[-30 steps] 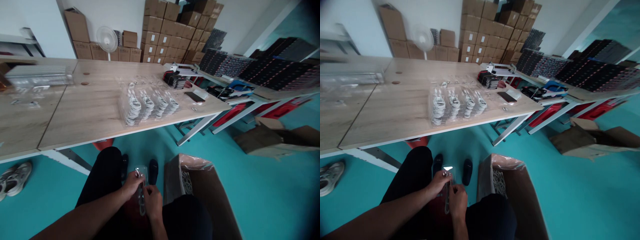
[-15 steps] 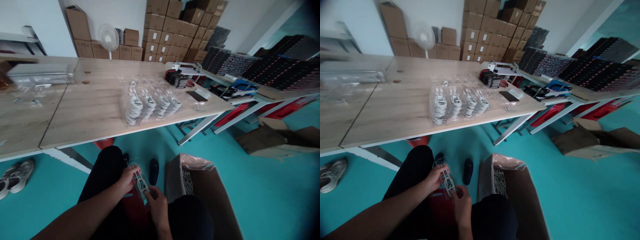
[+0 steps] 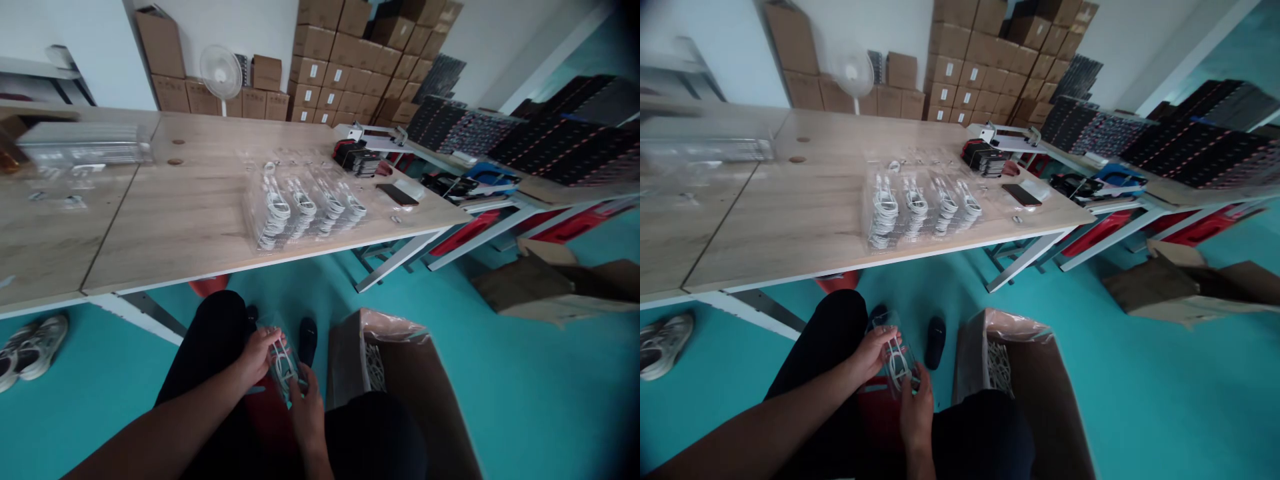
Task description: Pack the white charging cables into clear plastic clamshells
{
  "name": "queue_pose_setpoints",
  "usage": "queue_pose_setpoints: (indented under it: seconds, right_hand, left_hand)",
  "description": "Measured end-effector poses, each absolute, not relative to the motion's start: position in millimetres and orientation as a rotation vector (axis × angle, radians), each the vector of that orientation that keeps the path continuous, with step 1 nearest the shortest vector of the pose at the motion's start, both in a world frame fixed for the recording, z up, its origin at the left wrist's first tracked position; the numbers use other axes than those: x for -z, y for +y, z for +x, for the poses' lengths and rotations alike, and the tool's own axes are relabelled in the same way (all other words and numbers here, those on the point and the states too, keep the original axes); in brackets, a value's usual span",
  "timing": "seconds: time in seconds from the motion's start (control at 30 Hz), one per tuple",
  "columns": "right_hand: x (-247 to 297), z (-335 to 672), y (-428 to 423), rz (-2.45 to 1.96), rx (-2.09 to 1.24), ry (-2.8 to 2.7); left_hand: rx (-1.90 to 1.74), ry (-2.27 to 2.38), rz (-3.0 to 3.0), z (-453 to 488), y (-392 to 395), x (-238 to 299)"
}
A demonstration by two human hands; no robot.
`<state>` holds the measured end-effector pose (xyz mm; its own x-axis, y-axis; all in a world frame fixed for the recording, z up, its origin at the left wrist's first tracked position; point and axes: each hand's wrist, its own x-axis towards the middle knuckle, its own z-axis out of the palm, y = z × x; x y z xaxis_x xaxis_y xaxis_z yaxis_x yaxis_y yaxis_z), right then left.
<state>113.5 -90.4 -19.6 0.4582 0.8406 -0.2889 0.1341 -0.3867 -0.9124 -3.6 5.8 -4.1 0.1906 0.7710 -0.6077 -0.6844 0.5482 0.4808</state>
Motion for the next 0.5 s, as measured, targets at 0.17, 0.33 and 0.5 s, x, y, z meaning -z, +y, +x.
queue_pose_setpoints:
  seconds: [0.17,0.33,0.5]
  right_hand:
    - [10.5,119.9,-87.0,-1.688,-1.211,-0.747]
    - [2.4,118.7,-80.9,-1.722,-1.273,-0.769]
    - [-2.8,116.1,-81.6,-1.861,-1.122,-0.955]
  left_hand:
    - [-0.922,0.904,0.257,-5.0,3.4,6.2]
    - [-0.813,0.856,0.387,-1.5,-5.1,10.3]
    - [-0.746,0.869,0.409,0.2,-9.2,8.5]
